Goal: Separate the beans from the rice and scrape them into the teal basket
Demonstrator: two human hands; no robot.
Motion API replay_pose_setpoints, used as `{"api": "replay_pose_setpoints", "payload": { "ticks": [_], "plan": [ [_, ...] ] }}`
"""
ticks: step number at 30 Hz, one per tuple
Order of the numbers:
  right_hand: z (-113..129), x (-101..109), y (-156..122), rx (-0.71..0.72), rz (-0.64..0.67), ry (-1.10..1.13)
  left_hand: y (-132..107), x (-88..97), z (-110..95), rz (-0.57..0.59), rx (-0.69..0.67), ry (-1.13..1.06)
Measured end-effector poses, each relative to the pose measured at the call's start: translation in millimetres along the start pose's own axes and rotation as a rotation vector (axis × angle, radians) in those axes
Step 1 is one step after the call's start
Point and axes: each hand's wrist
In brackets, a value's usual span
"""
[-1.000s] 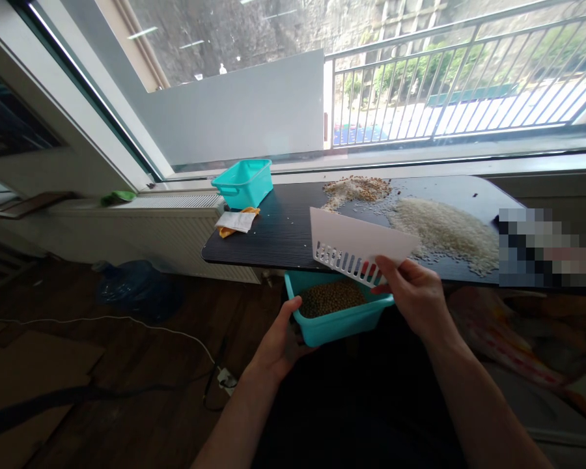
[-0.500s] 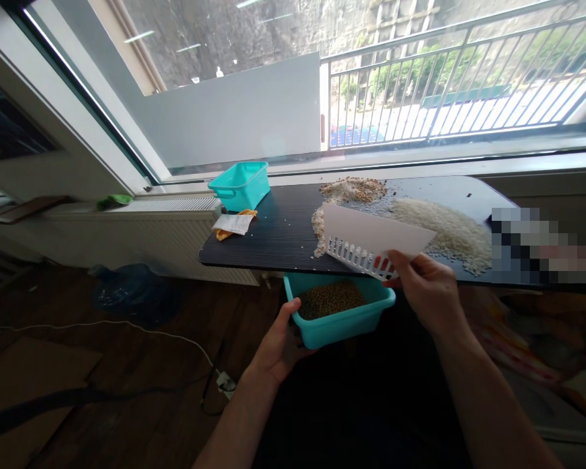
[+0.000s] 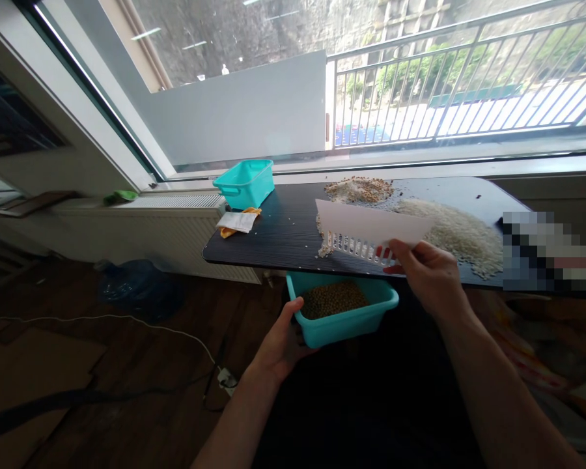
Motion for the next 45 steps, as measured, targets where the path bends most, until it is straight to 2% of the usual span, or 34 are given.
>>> {"api": "replay_pose_setpoints", "payload": {
  "ticks": [6, 13, 21, 28, 36, 45],
  "plan": [
    [-2.1, -1.9, 3.3, 0.006, 0.016, -0.014, -0.6, -0.7, -0.8, 0.000, 0.003, 0.001],
    [6.6, 2.5, -3.1, -0.004, 0.040, -0.030, -2.0, -2.0, -1.8, 0.005, -0.002, 0.015],
    [3.4, -9.0, 6.1, 0.002, 0.070, -0.031, -0.1, -0.2, -1.4, -0.004, 0.015, 0.018],
    [13.0, 0.0, 0.0, 0.005, 0.094, -0.041, 0.3, 0.8, -2.1, 0.022, 0.003, 0.016],
    [11.7, -5.6, 2.2, 0.004, 0.109, -0.060, -0.2, -0.9, -2.4, 0.008, 0.009, 0.021],
    [17.7, 0.2, -3.3, 0.021, 0.119, -0.107, 0.4, -0.4, -3.1, 0.002, 0.005, 0.008]
  ]
}}
Point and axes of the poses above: each hand's wrist, its own y-axis towards the middle knuckle, its own x-axis out of the back of the hand, z = x × y, and after that the axes turned 9 degrees about x, right-handed
